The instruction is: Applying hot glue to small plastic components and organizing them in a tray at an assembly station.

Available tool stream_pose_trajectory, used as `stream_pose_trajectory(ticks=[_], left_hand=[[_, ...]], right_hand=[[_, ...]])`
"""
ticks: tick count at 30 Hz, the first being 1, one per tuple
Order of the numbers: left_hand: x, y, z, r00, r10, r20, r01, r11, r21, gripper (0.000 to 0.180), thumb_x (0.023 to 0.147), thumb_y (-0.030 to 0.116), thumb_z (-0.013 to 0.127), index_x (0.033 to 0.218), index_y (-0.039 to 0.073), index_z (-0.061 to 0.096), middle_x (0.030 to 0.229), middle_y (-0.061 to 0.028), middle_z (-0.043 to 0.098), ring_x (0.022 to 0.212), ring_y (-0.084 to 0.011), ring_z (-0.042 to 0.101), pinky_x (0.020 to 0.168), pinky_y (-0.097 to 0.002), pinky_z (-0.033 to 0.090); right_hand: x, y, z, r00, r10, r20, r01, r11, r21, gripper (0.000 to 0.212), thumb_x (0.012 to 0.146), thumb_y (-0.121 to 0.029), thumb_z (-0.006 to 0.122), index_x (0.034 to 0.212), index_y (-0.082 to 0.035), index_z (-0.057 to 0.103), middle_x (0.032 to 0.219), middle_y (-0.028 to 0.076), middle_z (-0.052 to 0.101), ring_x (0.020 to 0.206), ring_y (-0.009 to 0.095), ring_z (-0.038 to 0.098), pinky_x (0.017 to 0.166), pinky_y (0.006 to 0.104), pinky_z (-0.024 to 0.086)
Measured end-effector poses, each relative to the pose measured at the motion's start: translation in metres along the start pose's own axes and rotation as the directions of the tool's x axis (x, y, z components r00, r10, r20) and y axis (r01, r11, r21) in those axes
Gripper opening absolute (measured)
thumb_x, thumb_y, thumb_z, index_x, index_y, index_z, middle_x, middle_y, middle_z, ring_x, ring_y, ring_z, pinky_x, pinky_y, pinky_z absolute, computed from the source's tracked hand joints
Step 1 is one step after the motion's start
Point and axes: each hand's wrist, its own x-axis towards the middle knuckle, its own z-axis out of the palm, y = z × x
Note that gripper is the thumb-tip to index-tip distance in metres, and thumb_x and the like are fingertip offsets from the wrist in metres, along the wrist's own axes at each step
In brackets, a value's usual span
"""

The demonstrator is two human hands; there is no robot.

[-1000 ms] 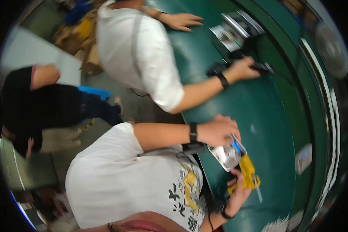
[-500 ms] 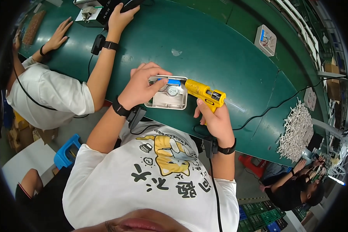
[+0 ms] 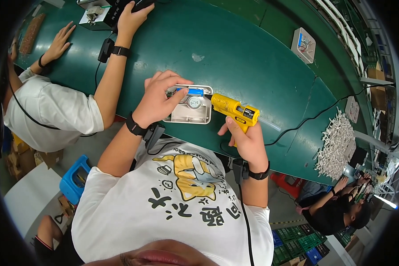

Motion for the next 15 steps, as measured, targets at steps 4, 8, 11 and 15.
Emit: stream_pose_trajectory(ticks=[4,8,11,15], left_hand=[[-0.001,0.001,0.000,1.000,-0.012,0.012,0.012,1.000,-0.007,0.020,0.097,0.021,0.076,0.116,0.021,0.082,0.109,0.0032,0.070,0.108,-0.0196,0.059,0.101,-0.0387,0.033],[-0.002,-0.001,0.001,1.000,-0.004,0.013,0.004,1.000,-0.010,0.019,0.098,0.020,0.074,0.116,0.020,0.082,0.111,0.0029,0.071,0.109,-0.0195,0.060,0.101,-0.0388,0.033],[-0.001,-0.004,0.001,1.000,0.008,0.011,-0.008,1.000,-0.025,0.019,0.099,0.020,0.073,0.116,0.020,0.082,0.112,0.0026,0.071,0.110,-0.0196,0.060,0.102,-0.0389,0.033],[-0.002,-0.006,-0.005,0.998,0.031,0.048,-0.028,0.998,-0.050,0.022,0.100,0.017,0.070,0.120,0.018,0.079,0.116,0.0016,0.071,0.113,-0.0199,0.059,0.102,-0.0387,0.033]], right_hand=[[0.002,0.001,0.001,0.998,0.055,0.004,-0.055,0.998,-0.009,0.028,0.109,-0.023,0.064,0.121,0.002,0.067,0.076,0.006,0.071,0.053,0.009,0.056,0.050,0.0243,0.046],[0.001,0.001,-0.001,0.997,0.072,0.041,-0.068,0.994,-0.081,0.029,0.109,-0.024,0.064,0.120,0.002,0.067,0.074,0.006,0.070,0.053,0.009,0.056,0.049,0.0242,0.046],[-0.008,-0.006,-0.001,0.998,0.066,-0.005,-0.066,0.981,-0.185,0.029,0.110,-0.024,0.063,0.122,0.002,0.067,0.073,0.006,0.070,0.053,0.009,0.056,0.050,0.0237,0.046],[-0.008,-0.018,0.006,0.998,0.049,-0.024,-0.052,0.991,-0.125,0.030,0.110,-0.023,0.062,0.125,0.002,0.067,0.077,0.006,0.072,0.055,0.008,0.056,0.050,0.0227,0.045]])
